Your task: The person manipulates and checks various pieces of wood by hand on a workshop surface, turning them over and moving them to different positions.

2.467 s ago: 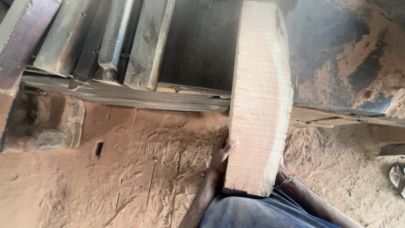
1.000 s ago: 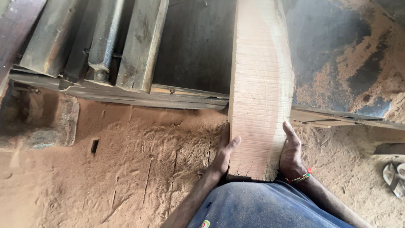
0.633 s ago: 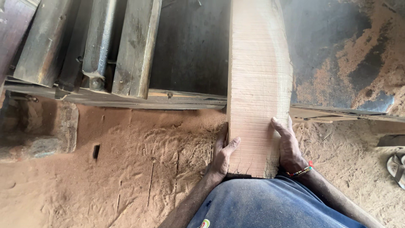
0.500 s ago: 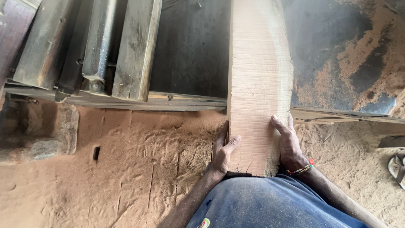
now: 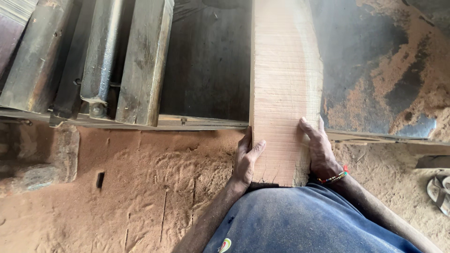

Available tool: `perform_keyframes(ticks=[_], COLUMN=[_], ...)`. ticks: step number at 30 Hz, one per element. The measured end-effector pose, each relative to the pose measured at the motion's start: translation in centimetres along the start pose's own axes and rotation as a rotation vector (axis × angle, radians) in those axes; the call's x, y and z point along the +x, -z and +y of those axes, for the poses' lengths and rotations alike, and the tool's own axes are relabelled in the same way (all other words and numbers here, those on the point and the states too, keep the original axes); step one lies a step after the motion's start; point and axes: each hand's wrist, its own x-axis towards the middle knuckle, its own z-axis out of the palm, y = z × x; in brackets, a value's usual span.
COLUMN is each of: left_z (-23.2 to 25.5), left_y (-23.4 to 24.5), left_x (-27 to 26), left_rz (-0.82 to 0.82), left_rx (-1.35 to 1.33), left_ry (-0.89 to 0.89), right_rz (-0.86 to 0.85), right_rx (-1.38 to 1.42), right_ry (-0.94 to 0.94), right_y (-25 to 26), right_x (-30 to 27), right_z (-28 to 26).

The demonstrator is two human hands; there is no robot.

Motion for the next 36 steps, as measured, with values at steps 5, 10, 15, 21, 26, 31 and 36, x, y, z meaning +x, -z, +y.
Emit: perform_keyframes(ticks=[5,10,15,21,26,31,36], left_z=[0.3,-0.1,-2.0,-2.5,-1.0,-2.2,-4.0], left_y=[0.4,1.3,2.1,2.3,1.7,0.7,0.4], left_x=[2.7,5.6,9.0,9.2,6.4,1.9,1.7], left_rz=[-0.019,-0.027,0.003,0.045,0.208,0.298,0.362], left_rx=[-0.059,-0.049,-0.087,-0.069,0.190,0.234,0.401], left_ry=[-0.020,-0.019,-0.068,-0.051,-0.061,-0.192,-0.250], right_rz=[-0.047,-0.005,0.038,0.011,-0.209,-0.243,-0.103], right_rx=[0.042,-0.032,-0.007,0.064,0.104,0.345,0.192], right_ry=[0.082,0.051,0.049,0.105,0.234,0.245,0.728], right_y=[-0.7,-1.5,-2.1,-2.0,-1.8,-1.1,-1.7], right_x=[2.0,3.6,5.4,5.4,3.8,-0.2,-0.8], right_z=[-1.2,-2.9,-4.0,-3.7,-3.9,1.1,7.2])
